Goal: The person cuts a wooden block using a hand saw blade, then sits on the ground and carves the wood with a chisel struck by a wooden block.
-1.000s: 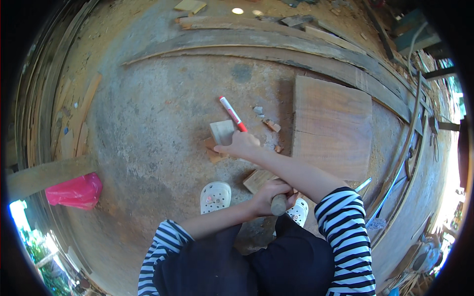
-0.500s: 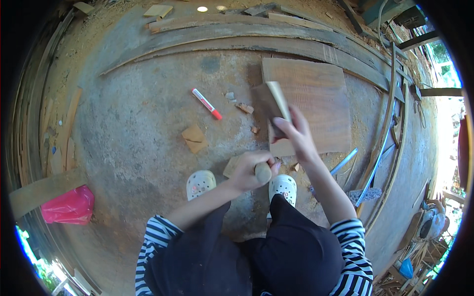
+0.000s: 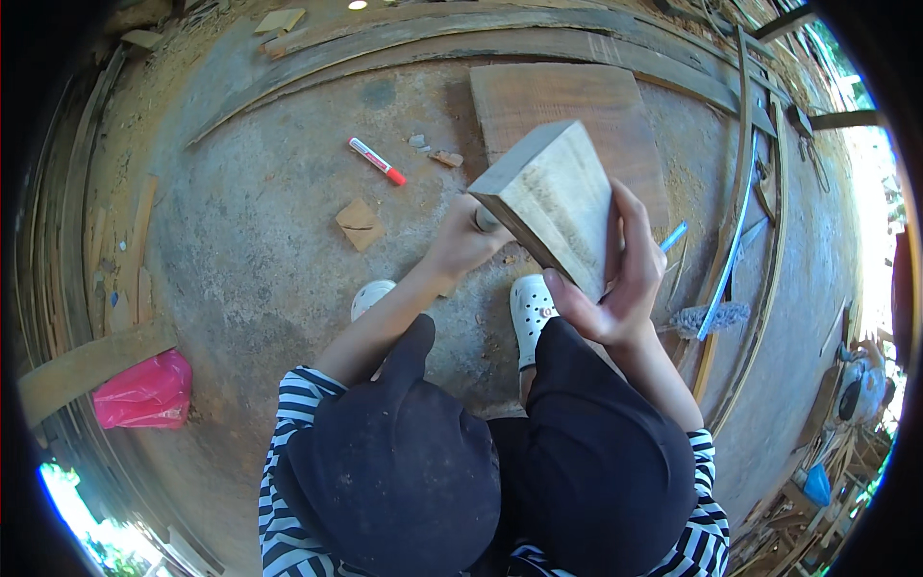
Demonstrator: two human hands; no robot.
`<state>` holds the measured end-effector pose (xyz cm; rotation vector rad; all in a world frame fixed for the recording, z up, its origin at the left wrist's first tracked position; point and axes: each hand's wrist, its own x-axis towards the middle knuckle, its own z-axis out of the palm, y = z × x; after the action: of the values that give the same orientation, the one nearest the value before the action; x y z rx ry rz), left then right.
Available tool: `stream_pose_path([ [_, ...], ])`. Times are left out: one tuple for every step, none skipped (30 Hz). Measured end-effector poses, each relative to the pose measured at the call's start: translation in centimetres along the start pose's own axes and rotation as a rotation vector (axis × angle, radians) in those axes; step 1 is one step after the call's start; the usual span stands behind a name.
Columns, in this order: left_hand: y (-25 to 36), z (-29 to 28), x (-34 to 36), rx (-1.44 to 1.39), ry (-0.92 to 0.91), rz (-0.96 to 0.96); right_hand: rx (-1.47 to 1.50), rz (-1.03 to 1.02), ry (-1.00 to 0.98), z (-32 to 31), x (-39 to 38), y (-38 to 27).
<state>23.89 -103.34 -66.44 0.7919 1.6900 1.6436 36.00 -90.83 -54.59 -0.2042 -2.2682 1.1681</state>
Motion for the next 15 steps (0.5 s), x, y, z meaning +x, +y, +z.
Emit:
stream_pose_path([
  [-0.5, 0.0, 0.0, -0.001, -0.016, -0.002, -0.007, 0.009, 0.011, 0.1, -0.5, 0.2],
  [-1.2, 0.1, 0.3, -0.020, -0.013, 0.175, -0.061, 0.000, -0.063, 0.1, -1.0, 0.6],
  [-2.2, 0.2, 0.6, -0.042, -0.009, 0.351, -0.115, -0.008, -0.138, 0.2, -1.4, 0.8],
  [-4.0, 0.0, 0.7, -0.098, 0.005, -0.037, -0.312, 0.021, -0.211, 1.2, -1.5, 0.8],
  [-4.6, 0.0, 1.0, -0.095, -0.008, -0.036, -0.226, 0.064, -0.198, 1.6, -1.9, 1.1],
  [-5.1, 0.1, 1.2, -0.021, -0.026, 0.136, -0.206, 0.021, -0.161, 1.3, -1.8, 1.2],
  [-5.4, 0.2, 1.3, 0.054, -0.039, 0.302, -0.178, -0.022, -0.129, 1.0, -1.5, 1.1],
  [-5.3, 0.4, 1.2, 0.054, -0.050, 0.294, -0.178, -0.010, -0.123, 0.5, -1.3, 0.6],
  [-5.1, 0.7, 1.2, -0.012, -0.044, 0.247, -0.127, -0.050, -0.039, 0.1, -1.1, 0.1],
  [-5.0, 0.7, 1.4, -0.072, -0.036, 0.209, -0.076, -0.101, 0.051, -0.1, -0.9, -0.2],
  [-4.8, 0.8, 1.2, -0.067, -0.043, 0.212, -0.076, -0.101, 0.060, -0.2, -1.3, -0.2],
  [-4.6, 0.9, 1.0, -0.023, -0.021, 0.226, -0.095, -0.094, 0.035, -0.2, -1.8, 0.0],
  [-4.3, 1.0, 0.9, 0.020, 0.005, 0.243, -0.115, -0.090, 0.009, -0.2, -2.2, 0.3],
  [-4.0, 0.8, 0.9, 0.023, 0.003, 0.248, -0.248, -0.018, -0.062, 0.4, -2.4, 0.4],
  [-3.7, 0.3, 0.9, 0.076, -0.037, 0.237, -0.248, -0.022, -0.058, 0.4, -2.6, 0.7],
])
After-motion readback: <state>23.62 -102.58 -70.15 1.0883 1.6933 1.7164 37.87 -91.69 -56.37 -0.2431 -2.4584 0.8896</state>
